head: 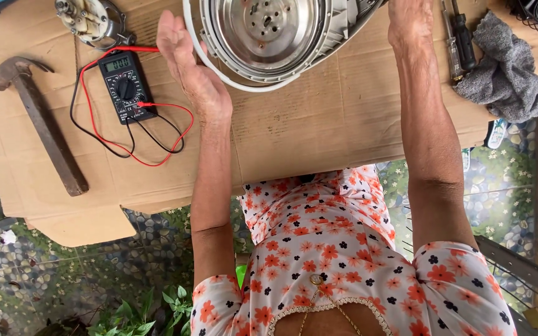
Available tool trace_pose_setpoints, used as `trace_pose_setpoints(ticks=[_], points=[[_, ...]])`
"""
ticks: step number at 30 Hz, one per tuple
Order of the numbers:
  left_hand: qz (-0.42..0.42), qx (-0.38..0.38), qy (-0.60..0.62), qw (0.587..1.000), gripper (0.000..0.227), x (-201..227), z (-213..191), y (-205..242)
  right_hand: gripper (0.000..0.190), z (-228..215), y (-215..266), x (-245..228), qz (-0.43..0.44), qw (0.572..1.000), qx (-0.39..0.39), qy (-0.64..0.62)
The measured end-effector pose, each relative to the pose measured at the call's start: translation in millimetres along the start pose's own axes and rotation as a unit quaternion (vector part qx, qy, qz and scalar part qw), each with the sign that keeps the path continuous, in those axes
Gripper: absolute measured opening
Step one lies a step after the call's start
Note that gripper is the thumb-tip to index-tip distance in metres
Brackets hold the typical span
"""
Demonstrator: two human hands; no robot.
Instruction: Cleaning the internal components and lid of a rice cooker using a brush and a cloth.
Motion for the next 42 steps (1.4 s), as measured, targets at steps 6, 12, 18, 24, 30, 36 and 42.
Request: trace_pose_setpoints(ticks=[6,12,18,24,30,36,42], points=[[0.023,-0.052,-0.155,0.986,0.066,-11,-12,-17,0.014,-115,81,12,0.061,0.534,0.148,-0.83],[-0.036,-0.127,-0.145,0.981,0.06,-36,-7,8,0.031,-116,91,4,-0.108,0.478,0.195,-0.85],[-0.017,-0.16,-0.316,0.935,0.056,-35,16,21,0.019,-75,112,8,0.015,0.496,0.164,-0.853],[0.049,-0.226,-0.426,0.875,0.052,0,24,38,0.016,-73,122,10,-0.018,0.535,0.178,-0.826],[0.234,-0.124,-0.55,0.792,0.027,84,-23,49,0.024,-98,119,12,-0.096,0.569,0.236,-0.782],[0.256,-0.066,-0.6,0.755,0.024,89,-65,69,0.025,-114,133,15,-0.162,0.585,0.238,-0.758],[0.275,-0.076,-0.625,0.727,0.018,70,-43,84,0.03,-92,123,18,-0.128,0.573,0.178,-0.79]])
Point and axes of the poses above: each hand's wrist, its own y-axis away from the middle knuckle, its own z-axis out of the palm, x = y × z, the point moved 7 cm from there along -y, towards the middle knuckle, and after that the axes turned 12 degrees about -x, right-handed, at the moved point
